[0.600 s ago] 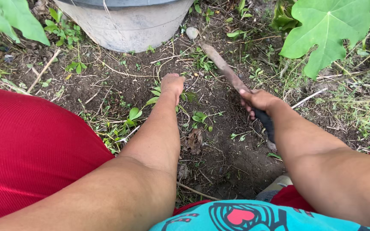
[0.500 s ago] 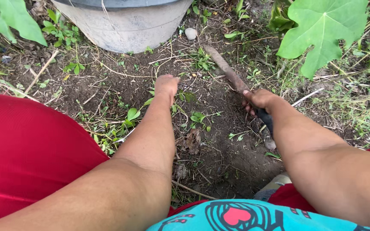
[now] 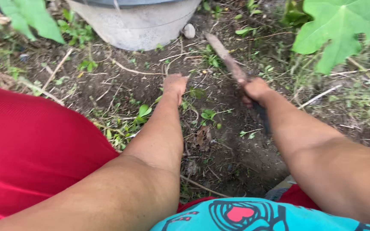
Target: The person uses a small hand hoe to loosen soil and remove weeds from a garden patch. They repeatedly scrape the ground and pull out small plants by hand, clearing the area around a large leafy plant.
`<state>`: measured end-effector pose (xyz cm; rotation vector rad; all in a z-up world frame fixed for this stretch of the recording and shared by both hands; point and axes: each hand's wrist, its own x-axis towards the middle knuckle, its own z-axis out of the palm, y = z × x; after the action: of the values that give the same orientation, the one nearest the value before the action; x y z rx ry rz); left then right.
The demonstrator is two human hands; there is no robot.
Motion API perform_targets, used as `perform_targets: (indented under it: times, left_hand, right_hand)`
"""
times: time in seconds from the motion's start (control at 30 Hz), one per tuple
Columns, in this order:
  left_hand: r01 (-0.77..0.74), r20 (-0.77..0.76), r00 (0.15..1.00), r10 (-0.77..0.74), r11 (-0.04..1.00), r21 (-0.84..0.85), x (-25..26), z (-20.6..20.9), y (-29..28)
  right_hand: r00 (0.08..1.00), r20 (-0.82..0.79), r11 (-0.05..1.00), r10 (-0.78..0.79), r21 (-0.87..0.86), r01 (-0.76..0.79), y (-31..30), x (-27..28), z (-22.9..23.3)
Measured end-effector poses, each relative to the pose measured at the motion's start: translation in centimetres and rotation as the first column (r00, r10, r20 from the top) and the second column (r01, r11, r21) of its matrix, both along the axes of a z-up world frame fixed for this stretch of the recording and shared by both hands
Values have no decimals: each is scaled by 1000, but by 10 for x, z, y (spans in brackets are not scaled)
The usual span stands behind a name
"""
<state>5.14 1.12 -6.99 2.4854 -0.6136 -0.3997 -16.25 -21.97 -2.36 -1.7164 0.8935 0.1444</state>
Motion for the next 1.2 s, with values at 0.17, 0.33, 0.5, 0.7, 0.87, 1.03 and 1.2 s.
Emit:
perform_targets:
  times: [0.17,0.33,0.5,0.7,0.87,1.03,1.2]
  left_hand:
    - [162,177,948,-265,880,447,-5,23,16]
    - [-346,-344,905,250,903,-255,-31,39,1]
    - [-424,-576,786,223,873,-241,-30,31,-8]
    - [-111,-146,986,81,971,-213,-16,0,-8]
    - [-305,-482,864,145,913,-272,-26,12,-20]
    - [-479,-507,815,281,819,-317,-32,33,-12]
    - [-467,-455,833,314,841,-274,-44,47,-19]
  right_hand:
    - [972,-11,972,-233,-13,233,-33,-29,10]
    - [932,1,928,-362,101,360,8,3,-5]
    - [982,-123,980,147,-114,-161,30,-17,-13]
    - [896,110,902,-430,89,422,-3,-13,2]
    - [981,-194,995,-9,-98,-10,33,-38,-19]
    - [993,-119,989,-14,-147,-4,23,-62,-19]
    - [835,-63,827,-546,122,549,12,-53,-16]
